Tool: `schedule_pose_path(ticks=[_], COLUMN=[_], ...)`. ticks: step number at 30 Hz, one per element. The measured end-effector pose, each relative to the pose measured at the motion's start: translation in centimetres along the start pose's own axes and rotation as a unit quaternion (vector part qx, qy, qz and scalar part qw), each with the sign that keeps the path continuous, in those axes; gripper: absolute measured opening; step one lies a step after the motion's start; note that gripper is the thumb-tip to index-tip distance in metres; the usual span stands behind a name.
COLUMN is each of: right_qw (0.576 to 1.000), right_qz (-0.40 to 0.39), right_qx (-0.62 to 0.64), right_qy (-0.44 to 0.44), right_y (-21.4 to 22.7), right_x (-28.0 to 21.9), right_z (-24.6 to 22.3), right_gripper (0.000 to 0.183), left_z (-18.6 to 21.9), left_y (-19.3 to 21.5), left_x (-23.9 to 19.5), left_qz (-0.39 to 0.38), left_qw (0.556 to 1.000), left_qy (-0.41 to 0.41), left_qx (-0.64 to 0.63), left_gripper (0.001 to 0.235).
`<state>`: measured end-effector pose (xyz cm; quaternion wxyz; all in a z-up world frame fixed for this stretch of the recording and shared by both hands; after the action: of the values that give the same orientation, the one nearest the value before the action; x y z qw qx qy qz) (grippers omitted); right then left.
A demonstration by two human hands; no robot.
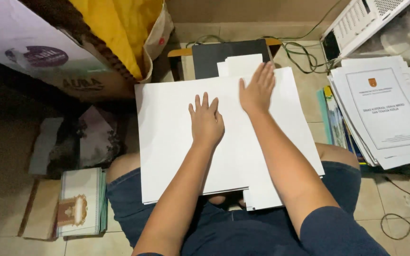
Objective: Organizing and aligning a stack of white paper folders by inspecting each one and stacking them neatly.
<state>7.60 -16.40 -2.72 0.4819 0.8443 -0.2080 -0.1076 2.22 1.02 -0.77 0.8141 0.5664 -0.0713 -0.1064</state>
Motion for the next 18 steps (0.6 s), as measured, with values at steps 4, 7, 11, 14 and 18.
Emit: schedule_pose_path(ticks=[4, 7, 11, 14, 18], right_qw=[0.999, 0.997, 0.991, 0.99, 0.989], right_qz=[-0.004, -0.06, -0.118, -0.123, -0.139], right_qx=[-0.034, -0.04, -0.053, -0.059, -0.052], right_qy=[-0.022, 0.007, 0.03, 0.031, 0.012], right_y=[2.6, 5.2, 7.4, 7.7, 7.9], right_x=[0.4, -3.9, -10.8, -12.9, -10.9], right_z=[6.3, 8.0, 10.0, 11.4, 9.4], right_gripper=[0.077, 0.075, 0.073, 0.073, 0.076], left_z=[0.6, 0.8, 0.8, 1.0, 1.1], left_y=[0.2, 0.5, -0.1, -0.4, -0.3], left_x=[0.3, 0.1, 0.1, -0.2, -0.4], left_qz=[-0.024, -0.049, -0.048, -0.06, -0.082], left_qw=[0.998, 0.997, 0.995, 0.993, 0.987], left_qy=[-0.013, 0.0, 0.012, 0.001, -0.035], left_qx=[0.057, 0.064, 0.083, 0.101, 0.131], left_gripper=[0.051, 0.052, 0.054, 0.059, 0.069])
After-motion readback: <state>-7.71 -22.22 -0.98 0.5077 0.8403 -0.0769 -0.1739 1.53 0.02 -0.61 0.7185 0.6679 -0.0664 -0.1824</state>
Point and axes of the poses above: each hand's wrist, its own x-axis towards the middle knuckle, its own y-axis out of the back of the hand, z = x × y, the point moved 1 cm from there along x, towards the middle knuckle, and after that the axes turned 15 degrees about x, right-handed, at the moved point
